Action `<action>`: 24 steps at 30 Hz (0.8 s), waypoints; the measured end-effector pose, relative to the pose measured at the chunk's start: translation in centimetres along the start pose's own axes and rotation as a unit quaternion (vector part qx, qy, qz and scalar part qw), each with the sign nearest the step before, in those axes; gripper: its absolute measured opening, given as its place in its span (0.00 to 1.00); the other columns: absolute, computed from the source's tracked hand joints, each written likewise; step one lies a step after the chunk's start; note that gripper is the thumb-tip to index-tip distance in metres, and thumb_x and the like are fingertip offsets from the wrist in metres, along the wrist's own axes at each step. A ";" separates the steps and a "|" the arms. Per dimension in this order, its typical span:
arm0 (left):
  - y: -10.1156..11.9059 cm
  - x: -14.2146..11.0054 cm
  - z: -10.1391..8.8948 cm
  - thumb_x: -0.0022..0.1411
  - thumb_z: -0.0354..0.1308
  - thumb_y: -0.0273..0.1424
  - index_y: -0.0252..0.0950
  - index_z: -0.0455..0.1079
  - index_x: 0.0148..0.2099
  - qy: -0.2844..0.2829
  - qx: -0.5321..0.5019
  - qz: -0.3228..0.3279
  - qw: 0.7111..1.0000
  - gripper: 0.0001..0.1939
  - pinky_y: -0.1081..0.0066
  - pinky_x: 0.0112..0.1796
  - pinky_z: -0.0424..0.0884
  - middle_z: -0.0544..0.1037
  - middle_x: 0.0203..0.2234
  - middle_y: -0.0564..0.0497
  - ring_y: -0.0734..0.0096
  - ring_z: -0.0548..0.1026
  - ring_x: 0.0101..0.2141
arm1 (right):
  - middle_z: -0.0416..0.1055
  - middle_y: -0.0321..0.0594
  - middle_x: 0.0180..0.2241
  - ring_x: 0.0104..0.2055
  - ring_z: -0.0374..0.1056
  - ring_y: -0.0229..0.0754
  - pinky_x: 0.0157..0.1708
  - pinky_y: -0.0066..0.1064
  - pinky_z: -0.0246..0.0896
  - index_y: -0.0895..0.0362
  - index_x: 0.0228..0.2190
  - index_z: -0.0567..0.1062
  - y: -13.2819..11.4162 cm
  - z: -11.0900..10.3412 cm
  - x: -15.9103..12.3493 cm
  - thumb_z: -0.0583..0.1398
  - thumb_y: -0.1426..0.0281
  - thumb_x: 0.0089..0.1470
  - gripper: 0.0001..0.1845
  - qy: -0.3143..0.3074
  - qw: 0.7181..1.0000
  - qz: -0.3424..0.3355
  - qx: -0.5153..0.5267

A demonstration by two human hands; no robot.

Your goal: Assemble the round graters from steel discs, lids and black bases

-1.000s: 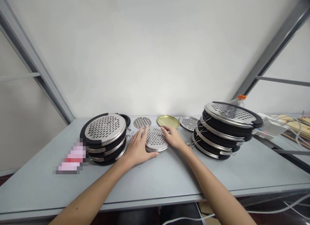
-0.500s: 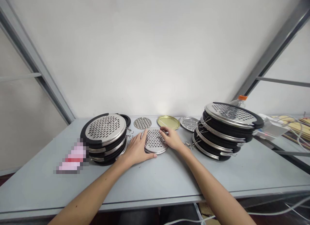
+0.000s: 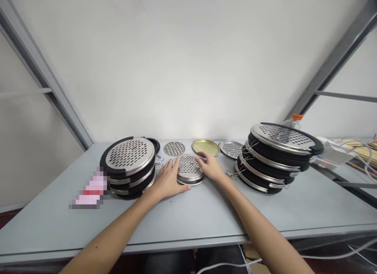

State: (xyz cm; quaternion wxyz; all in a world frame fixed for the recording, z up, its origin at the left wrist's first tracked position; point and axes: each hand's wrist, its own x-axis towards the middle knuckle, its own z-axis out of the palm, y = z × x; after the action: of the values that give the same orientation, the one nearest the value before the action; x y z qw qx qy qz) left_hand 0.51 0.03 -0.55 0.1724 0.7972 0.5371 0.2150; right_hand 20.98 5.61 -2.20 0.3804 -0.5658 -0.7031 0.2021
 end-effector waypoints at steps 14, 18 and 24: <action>-0.3 0.3 0.1 0.47 0.65 0.47 0.37 0.37 0.68 0.001 -0.028 -0.014 0.999 0.56 0.56 0.55 0.57 0.59 0.60 0.37 0.47 0.56 0.60 | 0.73 0.52 0.47 0.49 0.69 0.50 0.49 0.41 0.62 0.62 0.45 0.73 0.0 0.2 0.0 0.55 0.63 0.56 0.19 0.000 1.000 0.008 -0.002; 0.0 0.3 0.0 0.47 0.66 0.45 0.39 0.40 0.68 0.024 -0.036 0.005 0.999 0.54 0.57 0.55 0.57 0.60 0.60 0.40 0.50 0.58 0.60 | 0.74 0.51 0.46 0.49 0.69 0.50 0.49 0.41 0.62 0.61 0.44 0.74 -0.2 0.0 0.0 0.55 0.63 0.56 0.19 0.014 1.000 0.000 -0.009; 0.3 0.2 -0.2 0.46 0.66 0.47 0.39 0.41 0.67 0.033 0.016 0.018 0.999 0.54 0.56 0.56 0.56 0.60 0.60 0.40 0.50 0.58 0.60 | 0.73 0.52 0.47 0.49 0.69 0.50 0.49 0.40 0.61 0.62 0.46 0.73 -0.4 -0.3 -0.1 0.54 0.63 0.56 0.20 0.007 0.999 0.005 -0.049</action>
State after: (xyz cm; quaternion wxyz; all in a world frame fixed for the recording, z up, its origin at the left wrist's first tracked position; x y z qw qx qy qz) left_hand 0.71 0.09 -0.23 0.1383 0.8019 0.5315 0.2353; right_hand 20.96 5.34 -1.78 0.3561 -0.5887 -0.7064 0.1660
